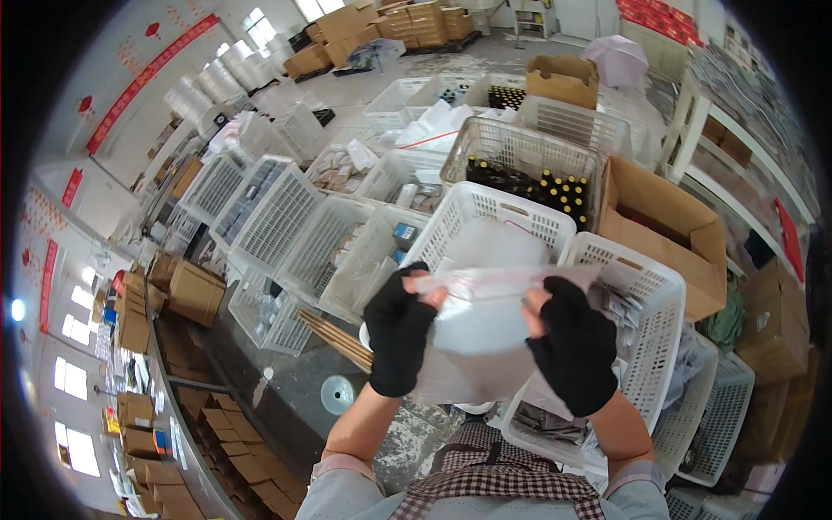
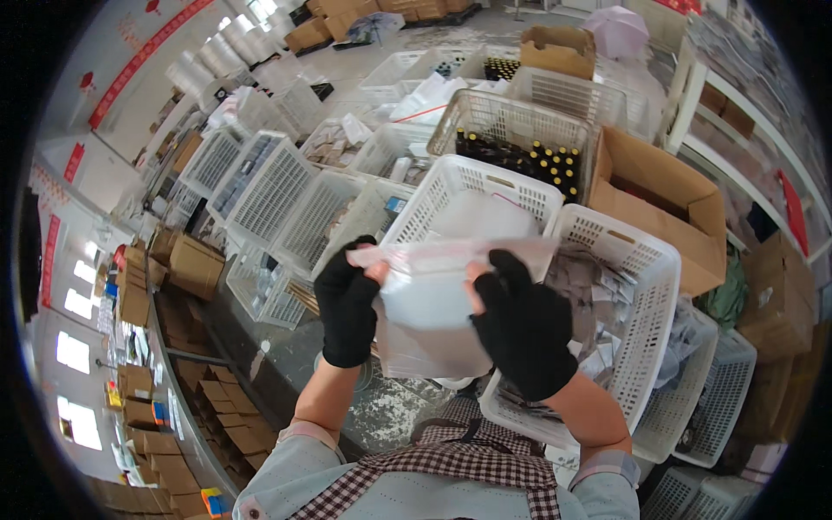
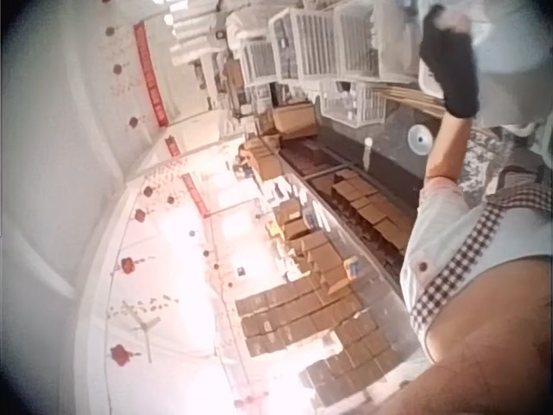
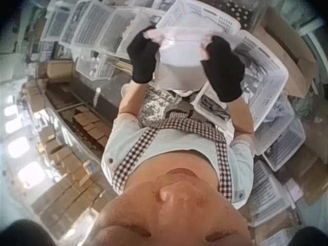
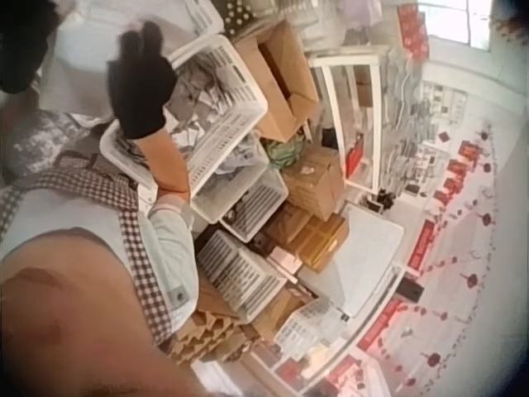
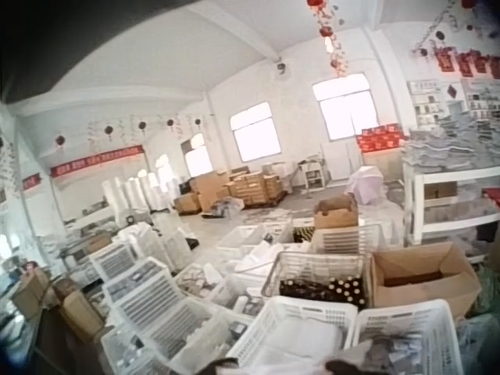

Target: Picking up product packets, matching them to shipping labels, and placing them into cardboard boxes for fulfillment.

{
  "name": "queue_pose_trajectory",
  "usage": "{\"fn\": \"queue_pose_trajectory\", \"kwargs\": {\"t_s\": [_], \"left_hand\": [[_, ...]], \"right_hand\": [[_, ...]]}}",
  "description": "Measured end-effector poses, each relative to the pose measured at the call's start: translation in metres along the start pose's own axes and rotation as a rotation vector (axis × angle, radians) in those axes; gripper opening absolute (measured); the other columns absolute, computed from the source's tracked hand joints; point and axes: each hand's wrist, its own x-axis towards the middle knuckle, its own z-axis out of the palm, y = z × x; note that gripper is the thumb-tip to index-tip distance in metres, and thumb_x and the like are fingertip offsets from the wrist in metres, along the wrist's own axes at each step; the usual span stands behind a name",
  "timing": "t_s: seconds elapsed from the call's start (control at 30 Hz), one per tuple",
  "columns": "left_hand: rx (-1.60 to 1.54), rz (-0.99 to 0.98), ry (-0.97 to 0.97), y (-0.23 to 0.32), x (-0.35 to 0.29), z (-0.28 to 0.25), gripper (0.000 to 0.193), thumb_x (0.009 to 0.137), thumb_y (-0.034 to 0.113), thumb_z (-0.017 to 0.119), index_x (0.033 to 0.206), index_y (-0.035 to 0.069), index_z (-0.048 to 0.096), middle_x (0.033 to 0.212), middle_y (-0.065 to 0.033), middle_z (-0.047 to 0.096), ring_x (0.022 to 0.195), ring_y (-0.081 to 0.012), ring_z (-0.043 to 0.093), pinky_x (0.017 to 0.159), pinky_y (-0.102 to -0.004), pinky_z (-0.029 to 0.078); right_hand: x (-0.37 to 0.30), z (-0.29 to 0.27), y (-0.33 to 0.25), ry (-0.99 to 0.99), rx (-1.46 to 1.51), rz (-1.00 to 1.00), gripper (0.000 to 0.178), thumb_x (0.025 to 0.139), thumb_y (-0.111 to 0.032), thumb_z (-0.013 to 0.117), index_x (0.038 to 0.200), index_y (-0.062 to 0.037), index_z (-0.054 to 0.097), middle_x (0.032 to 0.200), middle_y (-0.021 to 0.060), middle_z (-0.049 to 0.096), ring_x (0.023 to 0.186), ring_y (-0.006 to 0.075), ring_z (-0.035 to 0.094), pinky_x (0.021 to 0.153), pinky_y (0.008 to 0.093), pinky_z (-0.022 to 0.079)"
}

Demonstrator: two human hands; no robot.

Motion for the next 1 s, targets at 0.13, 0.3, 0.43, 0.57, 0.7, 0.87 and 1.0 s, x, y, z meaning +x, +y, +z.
{"fn": "queue_pose_trajectory", "kwargs": {"t_s": [0.13, 0.3, 0.43, 0.57, 0.7, 0.87, 1.0], "left_hand": [[0.045, 0.038, -0.06, 0.009, -0.013, -0.005, 0.009, 0.075, 0.0, 0.065, 0.084, 0.001, 0.062, 0.094, -0.0068, 0.058, 0.077, -0.0139, 0.055, 0.07, -0.0256, 0.043], [0.24, 0.219, -0.207, 0.015, -0.014, -0.023, 0.021, 0.071, -0.005, 0.062, 0.091, 0.002, 0.063, 0.087, -0.0104, 0.061, 0.079, -0.02, 0.059, 0.07, -0.0279, 0.046], [0.384, 0.252, -0.198, 0.007, -0.017, -0.039, 0.025, 0.068, -0.008, 0.059, 0.091, 0.003, 0.063, 0.091, -0.0118, 0.062, 0.082, -0.0227, 0.06, 0.072, -0.0286, 0.046], [0.414, 0.185, -0.074, 0.005, -0.017, -0.064, 0.02, 0.07, -0.006, 0.057, 0.088, 0.001, 0.063, 0.083, -0.0107, 0.06, 0.076, -0.0189, 0.059, 0.068, -0.0267, 0.045], [0.536, 0.195, 0.051, 0.006, -0.007, -0.078, 0.017, 0.071, -0.003, 0.058, 0.087, 0.001, 0.063, 0.078, -0.0101, 0.059, 0.068, -0.0167, 0.058, 0.062, -0.0255, 0.044], [0.599, 0.196, -0.014, 0.006, -0.013, -0.083, 0.018, 0.069, -0.003, 0.061, 0.086, 0.001, 0.064, 0.077, -0.0103, 0.06, 0.068, -0.0166, 0.059, 0.063, -0.0261, 0.046], [0.631, 0.252, -0.043, -0.001, -0.018, -0.091, 0.026, 0.065, -0.004, 0.062, 0.09, 0.003, 0.064, 0.082, -0.0119, 0.061, 0.075, -0.0227, 0.061, 0.067, -0.0283, 0.047]], "right_hand": [[0.015, 0.025, -0.021, -0.049, 0.301, -0.368, 0.031, 0.068, -0.007, 0.067, 0.098, -0.0077, 0.058, 0.094, 0.0109, 0.059, 0.073, 0.0265, 0.059, 0.06, 0.0321, 0.048], [0.026, 0.037, -0.035, -0.085, 0.427, -0.334, 0.033, 0.068, -0.003, 0.067, 0.1, -0.0049, 0.057, 0.094, 0.011, 0.06, 0.078, 0.0272, 0.059, 0.065, 0.0322, 0.048], [0.026, 0.05, -0.038, -0.128, 0.466, -0.406, 0.029, 0.073, -0.002, 0.062, 0.101, -0.0036, 0.056, 0.093, 0.0121, 0.061, 0.08, 0.0262, 0.06, 0.065, 0.0319, 0.049], [0.017, 0.083, -0.038, -0.096, 0.87, 0.089, 0.009, 0.082, -0.006, 0.051, 0.085, 0.0002, 0.058, 0.077, 0.012, 0.061, 0.07, 0.0231, 0.06, 0.063, 0.028, 0.047], [-0.01, 0.128, -0.051, 0.008, 1.173, 0.387, 0.013, 0.085, -0.008, 0.049, 0.08, 0.0007, 0.057, 0.078, 0.0109, 0.061, 0.068, 0.0181, 0.058, 0.064, 0.0266, 0.046], [0.015, 0.118, -0.077, 0.124, 0.905, -0.169, 0.018, 0.078, -0.006, 0.06, 0.092, 0.0008, 0.054, 0.082, 0.0128, 0.059, 0.071, 0.0258, 0.058, 0.066, 0.03, 0.047], [0.018, 0.119, -0.082, 0.008, 0.799, -0.204, 0.029, 0.07, -0.002, 0.066, 0.096, -0.0009, 0.053, 0.084, 0.0132, 0.06, 0.061, 0.0213, 0.056, 0.055, 0.0278, 0.045]]}}
